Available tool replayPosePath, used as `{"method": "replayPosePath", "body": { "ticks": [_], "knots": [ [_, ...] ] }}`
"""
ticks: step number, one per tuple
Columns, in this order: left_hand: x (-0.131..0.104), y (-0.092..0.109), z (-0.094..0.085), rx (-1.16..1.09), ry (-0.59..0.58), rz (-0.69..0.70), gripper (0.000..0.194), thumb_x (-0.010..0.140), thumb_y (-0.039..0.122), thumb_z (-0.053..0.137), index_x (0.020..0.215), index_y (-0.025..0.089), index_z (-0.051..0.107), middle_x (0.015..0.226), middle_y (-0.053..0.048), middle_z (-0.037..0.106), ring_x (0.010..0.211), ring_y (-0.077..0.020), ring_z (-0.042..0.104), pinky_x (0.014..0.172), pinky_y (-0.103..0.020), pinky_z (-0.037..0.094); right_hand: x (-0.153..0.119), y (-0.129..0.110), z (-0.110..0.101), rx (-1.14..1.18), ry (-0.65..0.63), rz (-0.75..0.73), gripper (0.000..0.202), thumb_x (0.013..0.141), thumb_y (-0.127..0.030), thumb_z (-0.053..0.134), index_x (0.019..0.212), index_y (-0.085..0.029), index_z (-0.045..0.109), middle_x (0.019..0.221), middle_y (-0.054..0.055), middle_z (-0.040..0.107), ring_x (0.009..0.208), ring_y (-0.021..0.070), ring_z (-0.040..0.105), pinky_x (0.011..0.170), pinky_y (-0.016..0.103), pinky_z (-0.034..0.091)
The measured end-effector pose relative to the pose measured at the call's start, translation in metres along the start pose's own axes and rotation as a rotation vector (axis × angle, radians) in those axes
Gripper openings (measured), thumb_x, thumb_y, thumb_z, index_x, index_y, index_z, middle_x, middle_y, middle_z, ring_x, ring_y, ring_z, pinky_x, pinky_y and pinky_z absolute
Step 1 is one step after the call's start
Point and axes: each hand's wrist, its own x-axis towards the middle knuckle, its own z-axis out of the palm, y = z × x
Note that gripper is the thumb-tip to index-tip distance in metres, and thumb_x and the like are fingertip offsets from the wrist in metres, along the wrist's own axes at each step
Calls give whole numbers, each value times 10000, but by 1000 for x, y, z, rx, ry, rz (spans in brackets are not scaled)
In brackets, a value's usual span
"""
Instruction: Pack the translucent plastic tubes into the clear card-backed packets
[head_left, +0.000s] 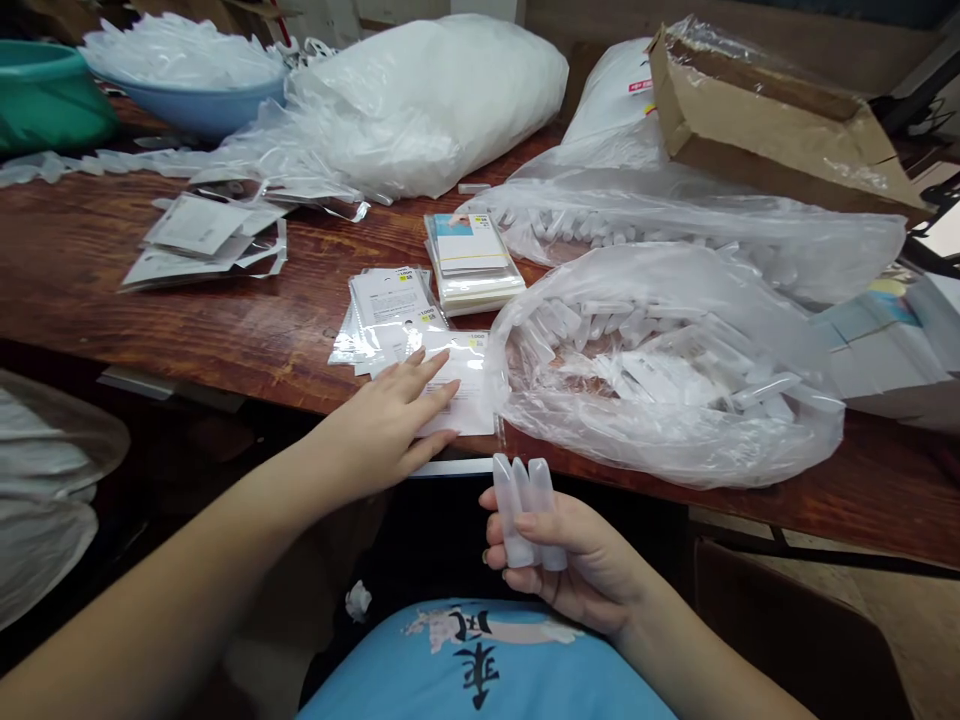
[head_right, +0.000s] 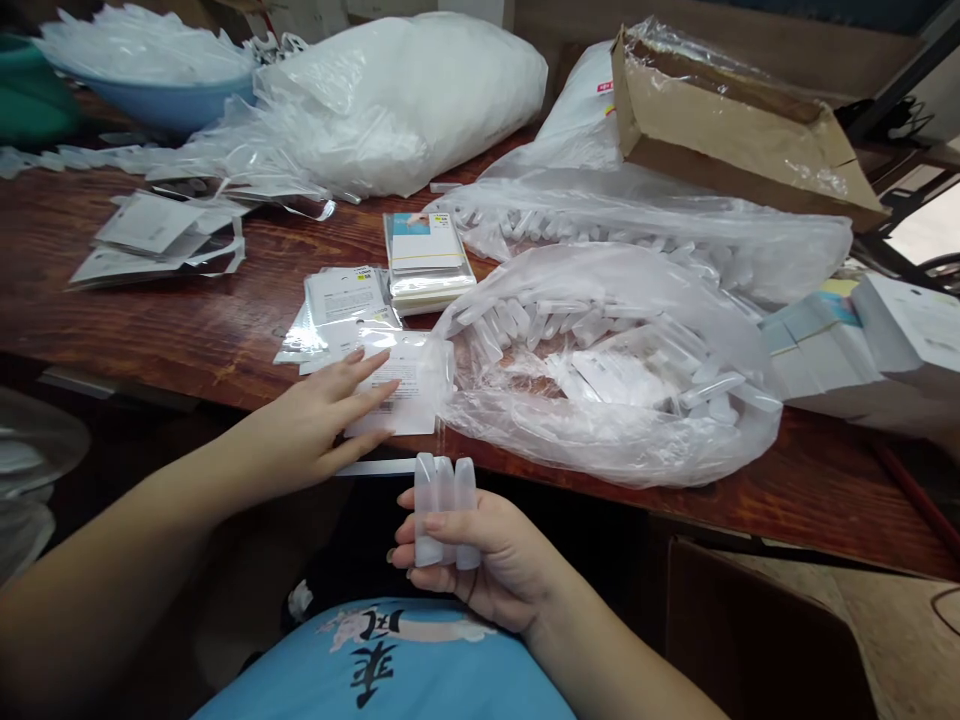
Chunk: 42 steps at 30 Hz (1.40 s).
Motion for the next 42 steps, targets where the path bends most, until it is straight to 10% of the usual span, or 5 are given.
{"method": "replayPosePath", "body": {
  "ticks": [5, 19, 25, 36, 42],
  "knots": [
    [9, -13, 11, 82, -184, 20, 547, 840, 406, 379, 1277, 78, 410, 1361, -210, 334, 1226, -326, 354, 936, -452, 351, 18, 7, 4, 59, 6, 84, 310, 669, -62, 656, 975, -65, 606, 823, 68, 670, 786, 128, 657, 709, 165, 500],
    [3, -4, 10, -196, 38, -3, 463, 764, 118, 398, 1216, 100, 500, 1342, -172, 390, 1277, -351, 233, 999, -514, 255, 42, -1, 19, 27, -104, 116, 287, 700, -66, 623, 986, -50, 609, 796, 50, 674, 638, 78, 649, 591, 121, 521],
    [-7, 17, 14, -365, 259, -268, 533, 801, 89, 301, 1334, 73, 299, 1449, -141, 166, 1329, -248, 91, 1049, -449, 207, 43, -4, 26, -1, -75, 69, 230, 679, -66, 653, 908, -78, 631, 801, 61, 679, 610, 71, 640, 579, 124, 522],
    [-17, 41, 19, -530, 378, -145, 632, 816, 51, 312, 1383, 277, 147, 1478, -9, 26, 1328, -202, 106, 1075, -405, 150, 27, -9, 38, -166, 121, -102, 232, 663, -213, 704, 853, -98, 638, 767, 39, 643, 563, 50, 578, 521, 127, 484],
    [-13, 56, 27, -859, 593, -351, 866, 795, 55, 391, 1328, 288, -251, 1458, 3, -175, 1327, -181, -58, 1081, -400, 62, 29, -4, 36, -348, 244, -400, 353, 650, -305, 720, 944, -157, 592, 827, 14, 639, 648, 78, 579, 580, 179, 471]
  ]
}}
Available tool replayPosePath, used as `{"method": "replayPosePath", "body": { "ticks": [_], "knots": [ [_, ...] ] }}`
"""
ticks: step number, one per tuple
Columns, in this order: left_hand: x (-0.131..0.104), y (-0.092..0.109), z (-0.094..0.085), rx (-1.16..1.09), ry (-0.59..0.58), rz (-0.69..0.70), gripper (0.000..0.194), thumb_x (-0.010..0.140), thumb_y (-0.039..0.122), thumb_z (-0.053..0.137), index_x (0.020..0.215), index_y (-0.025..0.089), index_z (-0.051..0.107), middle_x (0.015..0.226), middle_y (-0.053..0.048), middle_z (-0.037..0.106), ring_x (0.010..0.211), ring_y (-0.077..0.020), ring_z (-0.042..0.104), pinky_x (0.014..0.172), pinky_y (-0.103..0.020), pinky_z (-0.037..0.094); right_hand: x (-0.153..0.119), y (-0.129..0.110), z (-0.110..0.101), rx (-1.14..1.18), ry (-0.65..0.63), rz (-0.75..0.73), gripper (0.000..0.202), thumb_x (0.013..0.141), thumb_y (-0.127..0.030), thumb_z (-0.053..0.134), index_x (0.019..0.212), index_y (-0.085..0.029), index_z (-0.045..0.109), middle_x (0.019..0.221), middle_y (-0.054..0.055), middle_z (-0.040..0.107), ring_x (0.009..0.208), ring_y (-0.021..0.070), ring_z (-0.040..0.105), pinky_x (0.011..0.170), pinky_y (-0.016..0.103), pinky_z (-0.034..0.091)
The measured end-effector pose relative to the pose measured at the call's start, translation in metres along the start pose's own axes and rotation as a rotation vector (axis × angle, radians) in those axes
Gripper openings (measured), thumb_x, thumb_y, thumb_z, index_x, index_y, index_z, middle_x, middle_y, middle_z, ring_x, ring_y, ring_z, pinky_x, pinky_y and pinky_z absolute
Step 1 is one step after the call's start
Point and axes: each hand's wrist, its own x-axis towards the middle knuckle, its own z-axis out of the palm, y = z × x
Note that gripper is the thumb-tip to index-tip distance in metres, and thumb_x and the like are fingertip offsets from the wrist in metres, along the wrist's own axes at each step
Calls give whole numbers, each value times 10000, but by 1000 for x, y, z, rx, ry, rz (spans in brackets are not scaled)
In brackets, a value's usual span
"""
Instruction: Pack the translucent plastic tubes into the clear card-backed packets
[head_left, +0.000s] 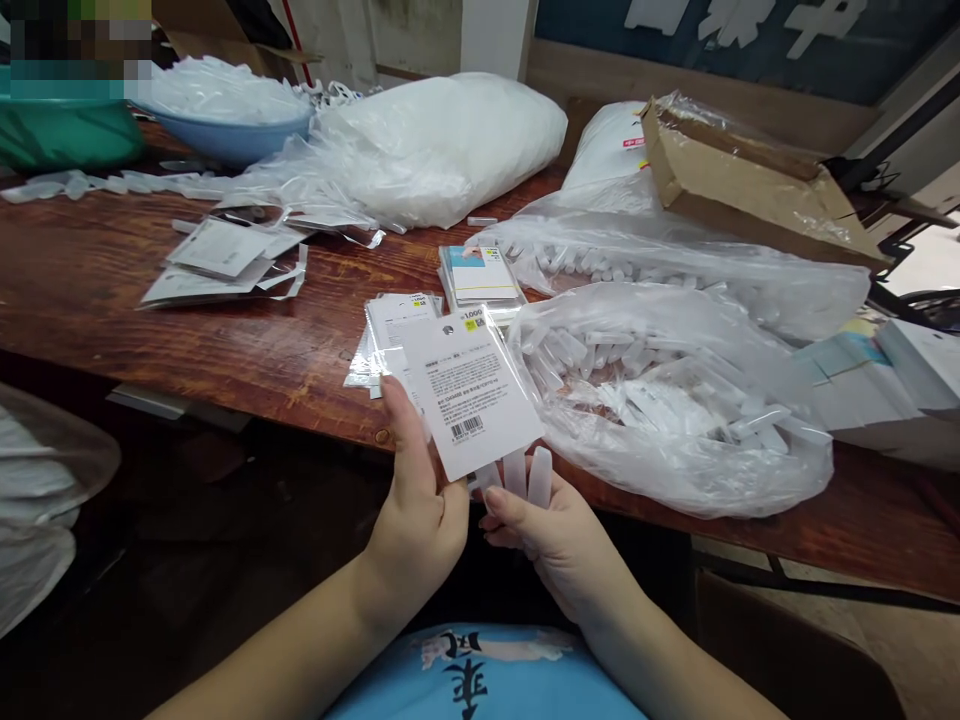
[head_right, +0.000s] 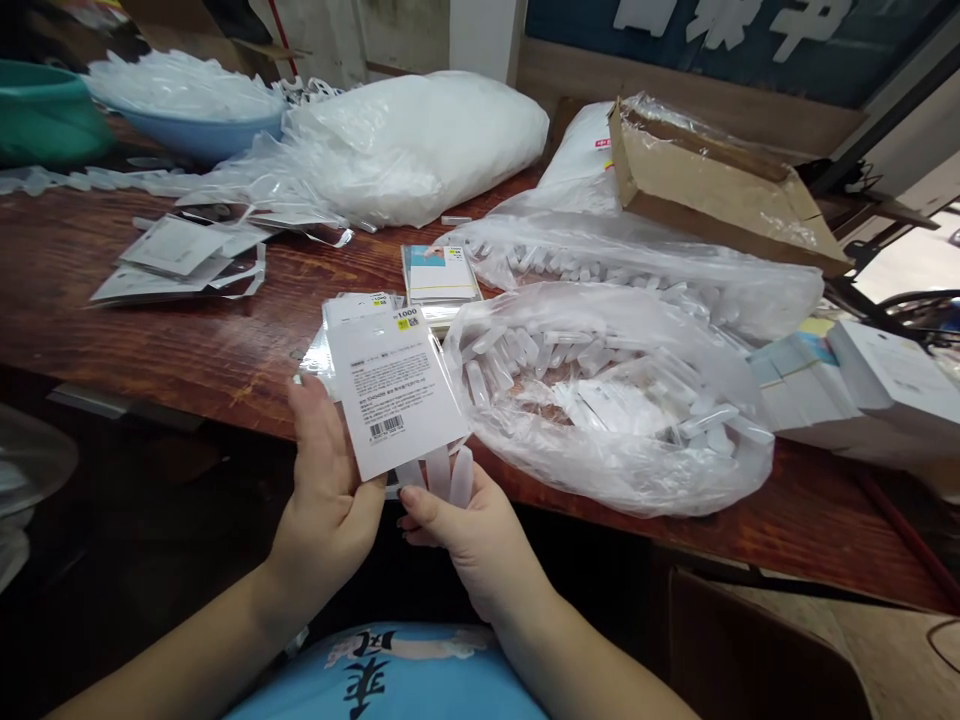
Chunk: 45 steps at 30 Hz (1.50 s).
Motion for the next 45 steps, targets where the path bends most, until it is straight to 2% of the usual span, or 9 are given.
{"method": "replayPosePath", "body": {
  "ticks": [3, 6, 9, 14, 24, 33, 38, 41, 45],
  "knots": [
    [4, 3, 6, -176, 38, -104, 919, 804, 83, 413, 1267, 303, -350, 1429, -4, -267, 1329, -168, -56, 1076, -388, 113, 1, 2, 0, -42, 94, -98, 335, 668, -338, 701, 928, -167, 578, 813, 2, 629, 661, 95, 580, 604, 216, 482],
    [11, 7, 5, -450, 0, -211, 929, 798, 79, 438, 1284, 305, -320, 1481, -62, 28, 1322, -151, 149, 1054, -358, 226, 0, 2, -1, -41, 140, -153, 345, 666, -340, 703, 947, -186, 574, 802, -8, 619, 668, 102, 575, 644, 245, 487],
    [15, 10, 2, -728, -88, -312, 782, 766, 47, 488, 1373, 264, 45, 1333, -70, 424, 1214, -174, 396, 1005, -340, 336, -1, -1, -2, -36, 111, -119, 340, 657, -335, 710, 933, -178, 587, 815, 1, 621, 680, 108, 572, 663, 259, 483],
    [19, 10, -4, -959, -241, -440, 502, 696, -18, 546, 1122, 230, 450, 1113, -26, 608, 1067, -196, 536, 871, -311, 459, -2, -3, -3, -96, 68, -115, 352, 633, -344, 723, 902, -157, 594, 767, -1, 608, 597, 95, 528, 584, 251, 463],
    [16, 15, -13, -1169, -343, -655, 409, 659, -5, 552, 1019, 185, 586, 1003, -32, 660, 970, -170, 584, 847, -254, 442, -6, -1, -12, -475, 244, -244, 568, 652, -471, 664, 1067, -206, 380, 847, 37, 606, 667, 163, 577, 490, 250, 422],
    [7, 22, -8, -1024, -534, -736, 468, 603, -56, 486, 979, 177, 638, 875, -27, 677, 848, -160, 605, 767, -252, 439, -24, -22, -14, -572, 120, -40, 739, 696, -535, 583, 1275, -214, 253, 709, 0, 587, 339, 59, 403, 310, 198, 328],
    [4, 25, -4, -1090, -579, -860, 592, 534, -98, 439, 1024, 178, 624, 981, -49, 671, 947, -198, 593, 778, -253, 440, -24, -14, -18, -585, 342, -250, 914, 693, -519, 584, 1336, -181, 29, 1054, 96, 542, 752, 188, 597, 611, 311, 487],
    [3, 24, -4, -1188, -590, -926, 620, 519, -105, 424, 1059, 136, 608, 1067, -94, 641, 1023, -240, 561, 855, -303, 425, -25, -7, -24, -685, 384, -434, 767, 749, -506, 522, 1289, -213, 63, 1099, 94, 480, 956, 213, 545, 775, 359, 452],
    [4, 24, -8, -1283, -576, -913, 583, 554, -107, 418, 1077, 80, 598, 1110, -137, 615, 1057, -253, 541, 910, -326, 404, -36, -7, -32, -862, 487, -584, 288, 866, -392, 366, 1098, -235, 300, 943, 50, 513, 825, 172, 555, 672, 317, 449]
  ]
}}
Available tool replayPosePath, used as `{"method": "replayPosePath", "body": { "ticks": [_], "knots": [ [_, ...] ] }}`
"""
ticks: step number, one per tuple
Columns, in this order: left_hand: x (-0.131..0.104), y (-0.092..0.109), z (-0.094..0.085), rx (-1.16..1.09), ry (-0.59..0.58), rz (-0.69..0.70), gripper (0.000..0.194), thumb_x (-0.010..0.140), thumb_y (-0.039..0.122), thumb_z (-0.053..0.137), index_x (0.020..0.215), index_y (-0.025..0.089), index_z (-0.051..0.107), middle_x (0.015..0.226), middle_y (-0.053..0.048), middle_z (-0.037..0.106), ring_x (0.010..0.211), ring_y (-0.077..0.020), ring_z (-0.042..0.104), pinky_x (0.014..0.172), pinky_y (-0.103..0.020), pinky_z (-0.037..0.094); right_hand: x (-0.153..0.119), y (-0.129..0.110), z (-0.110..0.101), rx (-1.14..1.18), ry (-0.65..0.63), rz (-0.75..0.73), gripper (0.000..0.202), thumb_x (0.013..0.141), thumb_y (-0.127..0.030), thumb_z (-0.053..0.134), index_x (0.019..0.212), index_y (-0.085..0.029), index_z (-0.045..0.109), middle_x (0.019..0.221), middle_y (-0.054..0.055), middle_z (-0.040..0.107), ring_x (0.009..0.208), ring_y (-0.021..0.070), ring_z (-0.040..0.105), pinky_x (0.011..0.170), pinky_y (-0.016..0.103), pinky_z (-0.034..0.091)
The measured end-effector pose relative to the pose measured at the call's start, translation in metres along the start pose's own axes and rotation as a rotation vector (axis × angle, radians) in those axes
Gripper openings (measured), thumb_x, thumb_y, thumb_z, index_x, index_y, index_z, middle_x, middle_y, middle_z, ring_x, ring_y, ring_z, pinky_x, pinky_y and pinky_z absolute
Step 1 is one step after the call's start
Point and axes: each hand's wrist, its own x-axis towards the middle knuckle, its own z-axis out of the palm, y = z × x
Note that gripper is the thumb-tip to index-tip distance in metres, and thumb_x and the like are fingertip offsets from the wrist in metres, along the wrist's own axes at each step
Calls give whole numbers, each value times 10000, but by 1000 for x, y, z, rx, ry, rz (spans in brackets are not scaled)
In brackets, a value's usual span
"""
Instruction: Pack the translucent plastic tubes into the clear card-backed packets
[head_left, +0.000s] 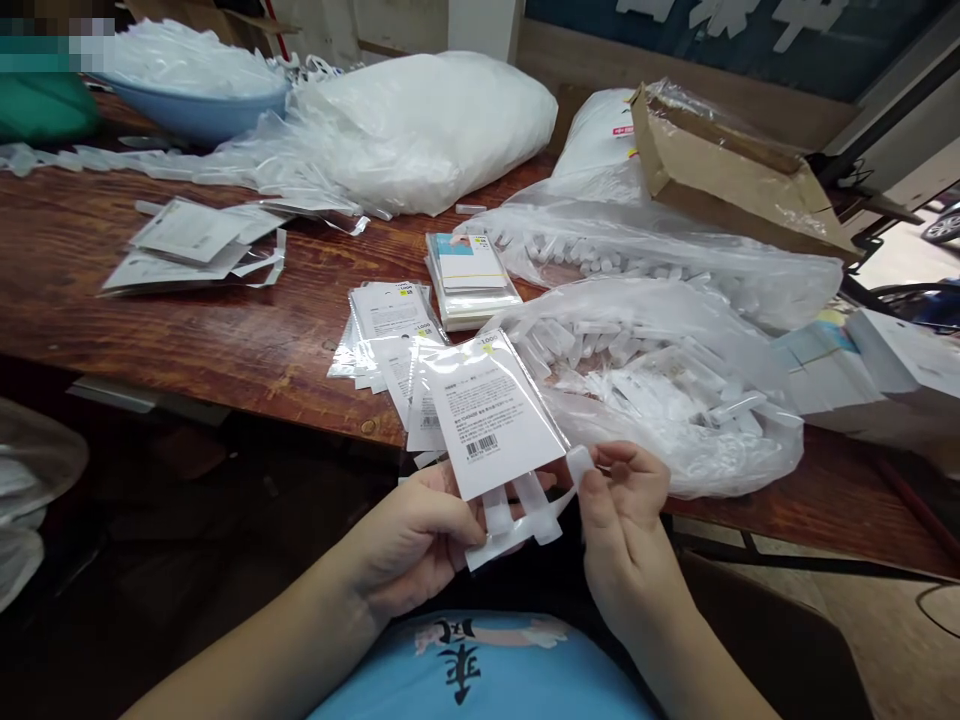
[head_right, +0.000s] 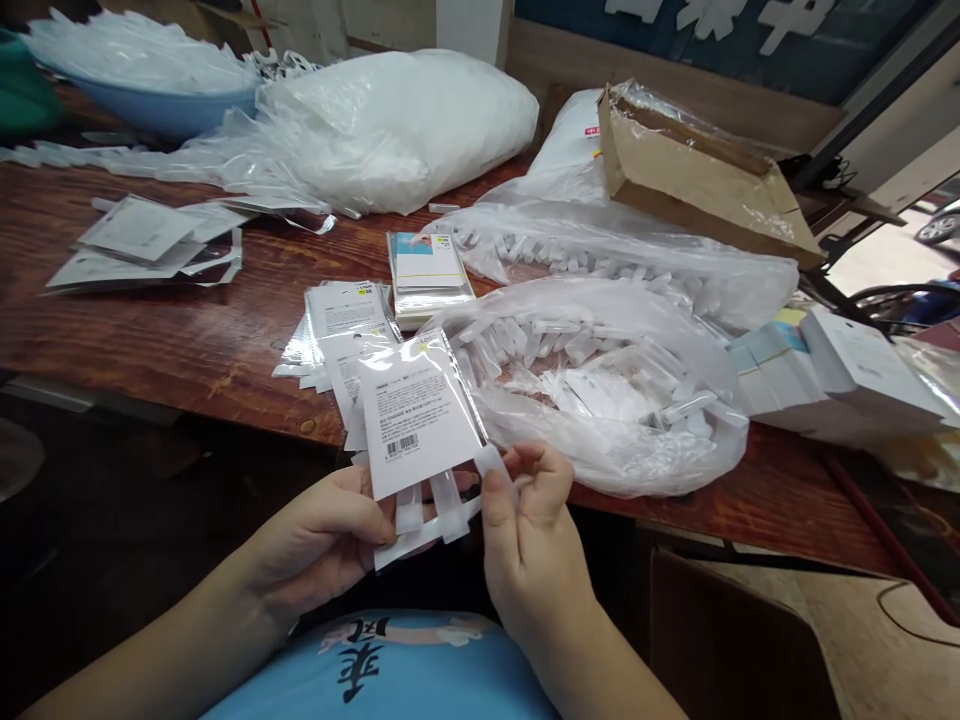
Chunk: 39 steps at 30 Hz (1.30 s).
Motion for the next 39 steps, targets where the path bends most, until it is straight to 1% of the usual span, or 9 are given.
{"method": "replayPosePath", "body": {
  "ticks": [3, 12, 17, 20, 25, 28, 32, 35, 39],
  "knots": [
    [-4, 4, 1, -19, -19, 0, 561, 573, -97, 413, 1081, 57, 595, 1094, -151, 619, 1040, -257, 552, 908, -330, 410, -4, -1, -12, -177, 89, -228, 107, 865, -239, 387, 951, -219, 448, 855, 32, 504, 766, 151, 528, 675, 303, 440],
    [-10, 4, 12, -15, 14, -9, 488, 580, -104, 436, 967, 93, 659, 922, -98, 687, 812, -165, 637, 736, -221, 483, -11, -4, -14, -304, 147, -796, 272, 718, -52, 623, 927, -198, 528, 864, 15, 517, 737, 96, 567, 670, 184, 522],
    [-16, 7, 13, 6, -7, -46, 476, 579, -76, 454, 975, 87, 660, 912, -104, 690, 829, -182, 637, 744, -233, 480, -10, -3, -25, -282, -124, -949, 391, 769, -53, 534, 1151, -115, 478, 1090, 103, 537, 1026, 160, 534, 851, 245, 497],
    [-19, 8, 11, 25, -10, -56, 476, 568, -68, 456, 965, 89, 665, 901, -106, 691, 815, -177, 636, 739, -233, 473, -7, -1, -29, -255, -233, -918, 474, 772, -16, 503, 1221, -150, 429, 1119, 94, 546, 1033, 151, 536, 835, 246, 501],
    [-24, 2, 5, 155, -43, -141, 560, 499, -61, 464, 1006, 96, 644, 926, -90, 681, 836, -182, 615, 711, -227, 450, 4, -3, -27, -287, -1, -604, 686, 652, -313, 718, 1243, -227, 381, 1123, 83, 522, 1067, 221, 500, 905, 364, 450],
    [-28, 1, 2, 164, -80, -163, 593, 483, -61, 442, 1020, 97, 636, 968, -101, 670, 875, -204, 607, 736, -257, 441, 9, -12, -34, -282, -323, -371, 712, 708, -430, 640, 1304, -246, 296, 1256, 90, 464, 1145, 232, 456, 935, 383, 422],
    [-31, 1, -1, 120, -87, -199, 651, 501, -36, 444, 1123, 102, 581, 1080, -138, 625, 1007, -290, 556, 824, -375, 414, 8, -21, -44, -189, -706, -405, 887, 688, -464, 647, 1379, -266, 127, 1348, 57, 399, 1188, 211, 428, 965, 324, 390],
    [-31, 0, 1, 122, -69, -190, 649, 501, -35, 459, 1124, 105, 581, 1049, -131, 638, 969, -276, 572, 841, -385, 401, 4, -23, -42, -234, -662, -429, 1016, 624, -491, 685, 1393, -198, 89, 1367, 102, 366, 1210, 252, 397, 970, 349, 382],
    [-30, -2, 10, 156, -24, -171, 503, 536, -39, 476, 986, 99, 652, 920, -100, 676, 836, -206, 616, 765, -290, 434, -2, -22, -27, -304, -506, -328, 689, 790, -342, 551, 1370, -209, 203, 1271, 95, 485, 1082, 213, 528, 847, 320, 484]
  ]
}}
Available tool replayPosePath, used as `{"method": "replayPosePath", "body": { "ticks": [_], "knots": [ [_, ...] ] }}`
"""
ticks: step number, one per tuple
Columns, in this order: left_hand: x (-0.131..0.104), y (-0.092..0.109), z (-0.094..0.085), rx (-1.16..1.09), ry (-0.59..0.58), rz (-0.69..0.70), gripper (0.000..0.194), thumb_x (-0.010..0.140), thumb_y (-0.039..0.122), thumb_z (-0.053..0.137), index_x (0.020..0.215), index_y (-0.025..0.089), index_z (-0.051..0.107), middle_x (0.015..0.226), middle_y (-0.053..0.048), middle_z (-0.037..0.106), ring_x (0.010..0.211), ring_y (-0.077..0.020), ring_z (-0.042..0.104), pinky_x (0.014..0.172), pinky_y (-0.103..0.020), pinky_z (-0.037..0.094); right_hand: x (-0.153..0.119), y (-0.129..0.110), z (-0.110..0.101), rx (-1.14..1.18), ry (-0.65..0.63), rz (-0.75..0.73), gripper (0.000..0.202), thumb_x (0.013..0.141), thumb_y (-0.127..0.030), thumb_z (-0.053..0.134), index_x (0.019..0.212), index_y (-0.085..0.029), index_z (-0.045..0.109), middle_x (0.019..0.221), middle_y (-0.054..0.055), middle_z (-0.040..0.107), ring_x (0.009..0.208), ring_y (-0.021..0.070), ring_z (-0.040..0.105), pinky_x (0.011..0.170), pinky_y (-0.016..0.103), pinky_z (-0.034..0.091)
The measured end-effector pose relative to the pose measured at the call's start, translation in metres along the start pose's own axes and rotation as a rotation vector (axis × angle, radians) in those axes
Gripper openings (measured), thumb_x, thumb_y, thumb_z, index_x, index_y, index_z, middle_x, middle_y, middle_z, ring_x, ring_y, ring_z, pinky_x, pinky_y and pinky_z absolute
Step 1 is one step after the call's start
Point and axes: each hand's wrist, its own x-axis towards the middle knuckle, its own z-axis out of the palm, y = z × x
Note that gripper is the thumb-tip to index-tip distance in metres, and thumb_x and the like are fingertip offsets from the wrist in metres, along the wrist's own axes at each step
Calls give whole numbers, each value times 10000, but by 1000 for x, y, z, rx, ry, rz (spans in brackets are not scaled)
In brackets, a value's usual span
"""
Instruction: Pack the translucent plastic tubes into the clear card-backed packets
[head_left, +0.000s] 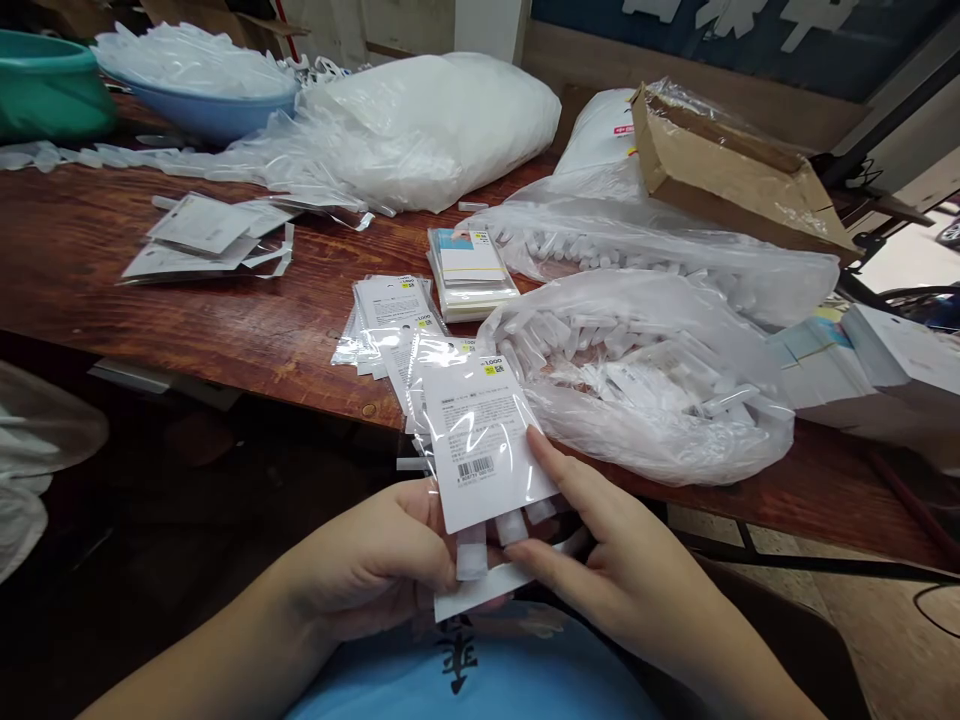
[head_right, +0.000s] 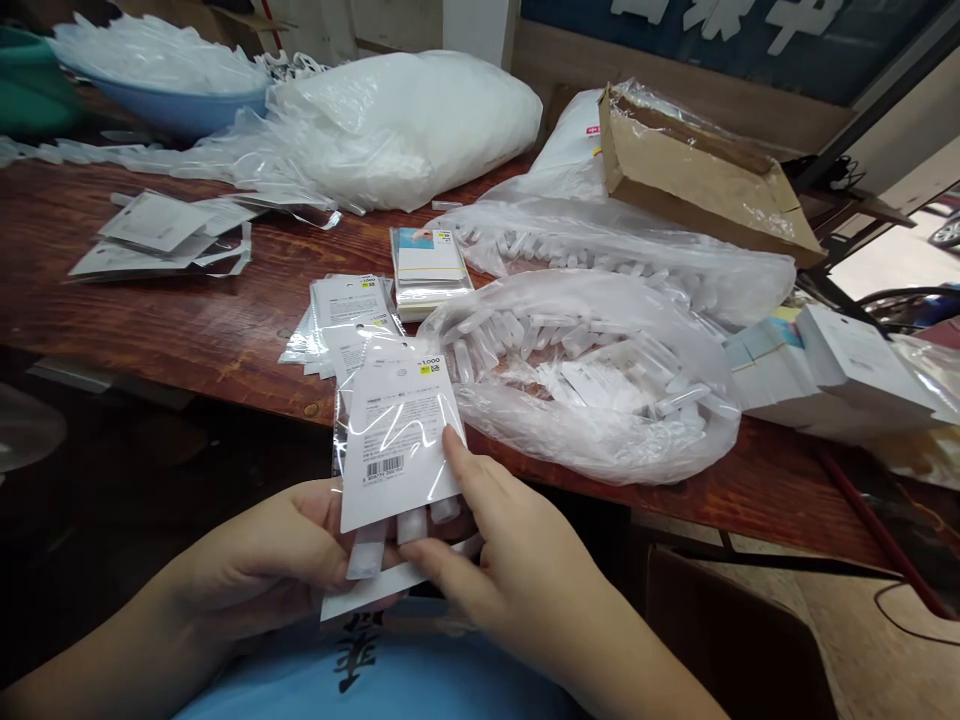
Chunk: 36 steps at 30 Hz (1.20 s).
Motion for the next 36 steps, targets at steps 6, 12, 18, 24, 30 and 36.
{"method": "replayPosePath", "body": {
  "ticks": [6, 12, 18, 24, 30, 36],
  "knots": [
    [3, -4, 5, -28, -6, 12, 480, 500, -73, 464, 849, 162, 696, 772, -18, 691, 769, -160, 626, 721, -244, 451, 3, 1, 10, -95, 167, 139, 728, 748, -263, 569, 1370, -182, 200, 1126, 118, 590, 961, 262, 597, 757, 412, 520],
    [4, -3, 0, -36, -46, 64, 617, 549, -81, 454, 1096, 163, 601, 1080, -65, 637, 1058, -238, 541, 949, -359, 353, -3, 7, 1, -30, 24, -21, 655, 823, -264, 492, 1384, -226, 155, 1292, 63, 478, 1097, 197, 527, 848, 326, 489],
    [7, -13, 0, 30, 171, 88, 548, 599, -33, 556, 1099, 188, 580, 979, -68, 664, 987, -260, 575, 876, -374, 410, -3, 16, 26, -134, 289, 42, 333, 788, -204, 475, 1115, -176, 533, 981, 59, 662, 857, 186, 634, 744, 312, 522],
    [13, -21, 7, -96, 72, 123, 629, 603, -56, 564, 1171, 214, 531, 1090, -75, 628, 1060, -259, 538, 932, -391, 379, -5, 14, 16, -228, 222, 112, 411, 757, -280, 524, 1149, -166, 476, 999, 82, 625, 924, 219, 598, 782, 365, 506],
    [15, -20, 6, -87, 57, 161, 632, 660, -74, 543, 1212, 227, 487, 1247, -79, 528, 1165, -244, 453, 969, -353, 356, -11, 8, 5, -200, -5, 31, 838, 693, -444, 602, 1366, -173, 181, 1382, 135, 309, 1240, 270, 345, 957, 419, 389],
    [19, -28, 13, -56, -43, 72, 545, 695, -18, 584, 1187, 186, 469, 1112, -114, 612, 1027, -247, 567, 911, -408, 401, 4, 8, 27, -399, 327, 198, 682, 659, -278, 558, 1278, -91, 340, 1115, 176, 535, 991, 324, 530, 819, 502, 448]
  ]
}}
